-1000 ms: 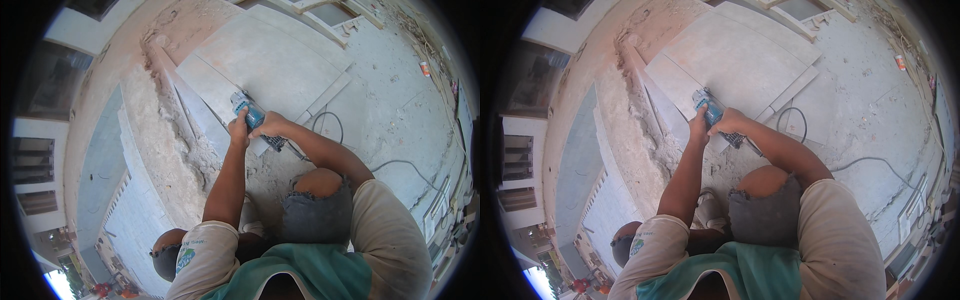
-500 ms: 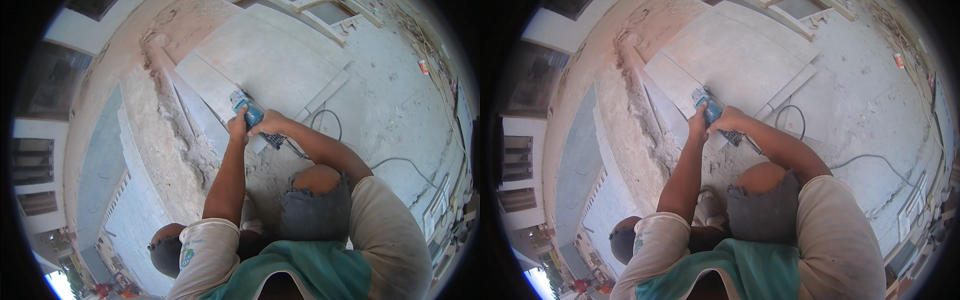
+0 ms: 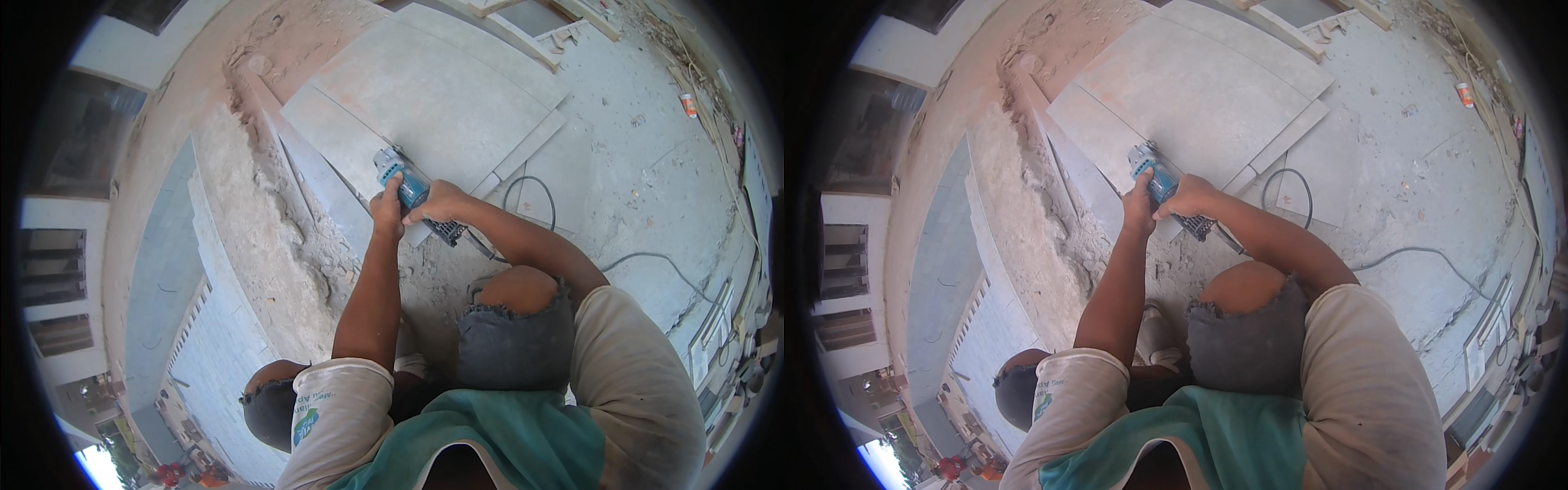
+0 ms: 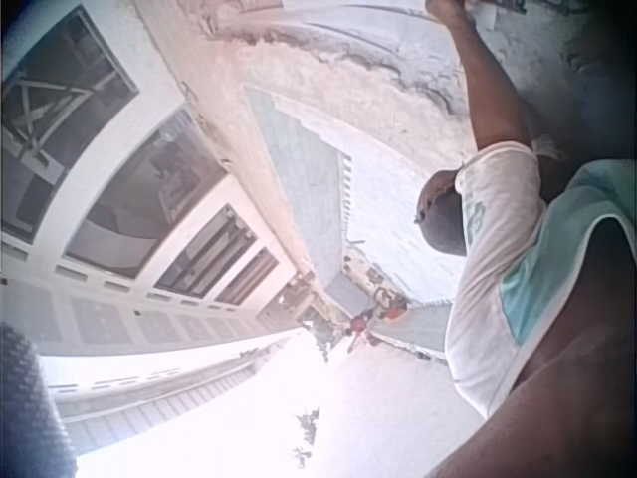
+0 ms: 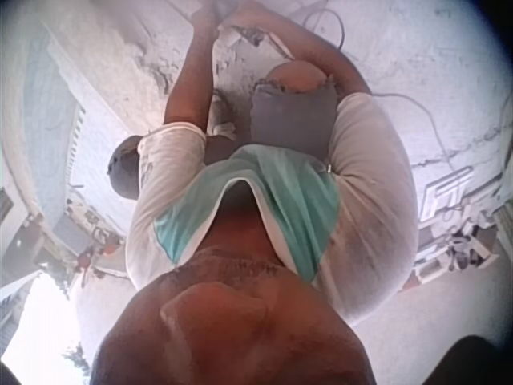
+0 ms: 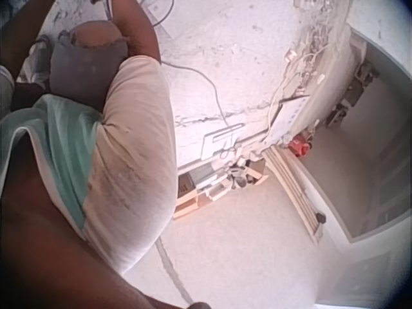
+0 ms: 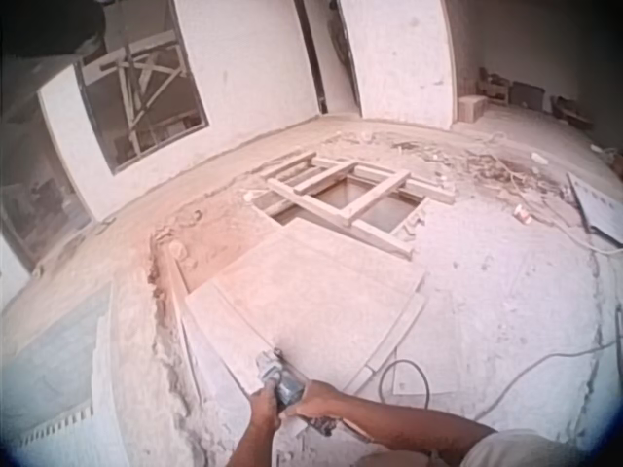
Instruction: The person cuts a large tile using a hand-held angle grinder, kemudian turns and repositions the tile pieces on the dusty ground.
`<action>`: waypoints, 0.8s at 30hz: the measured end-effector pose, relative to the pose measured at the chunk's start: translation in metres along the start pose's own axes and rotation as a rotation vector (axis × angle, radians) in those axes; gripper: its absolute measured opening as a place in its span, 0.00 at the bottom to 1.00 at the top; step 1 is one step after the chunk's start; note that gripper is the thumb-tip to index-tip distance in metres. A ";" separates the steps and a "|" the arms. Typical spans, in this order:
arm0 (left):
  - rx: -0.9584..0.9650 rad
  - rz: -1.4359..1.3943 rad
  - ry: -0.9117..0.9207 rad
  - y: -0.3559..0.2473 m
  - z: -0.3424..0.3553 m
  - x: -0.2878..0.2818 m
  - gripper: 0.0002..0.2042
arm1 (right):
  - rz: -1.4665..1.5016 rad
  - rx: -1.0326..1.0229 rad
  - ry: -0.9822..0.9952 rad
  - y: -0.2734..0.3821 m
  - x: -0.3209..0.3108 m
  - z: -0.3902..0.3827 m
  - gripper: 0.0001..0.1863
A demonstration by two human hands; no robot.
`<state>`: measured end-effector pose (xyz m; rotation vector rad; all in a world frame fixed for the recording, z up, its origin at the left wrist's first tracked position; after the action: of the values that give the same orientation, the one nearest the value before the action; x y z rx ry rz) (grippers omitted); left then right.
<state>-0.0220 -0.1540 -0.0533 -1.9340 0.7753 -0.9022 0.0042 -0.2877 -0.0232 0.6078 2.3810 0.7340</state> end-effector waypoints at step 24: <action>0.001 0.016 -0.009 0.005 -0.012 0.002 0.28 | -0.015 0.008 -0.020 -0.009 -0.002 -0.008 0.31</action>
<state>-0.0316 -0.1625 -0.0525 -1.9274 0.7839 -0.8829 -0.0020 -0.2985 -0.0231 0.5976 2.3691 0.7092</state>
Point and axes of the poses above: each hand's wrist, its own z-axis towards the middle knuckle, its own x-axis out of the palm, y = z × x, the point moved 10 cm from there along z, towards the middle knuckle, and after that the axes turned 9 degrees about x, right-handed, at the moved point
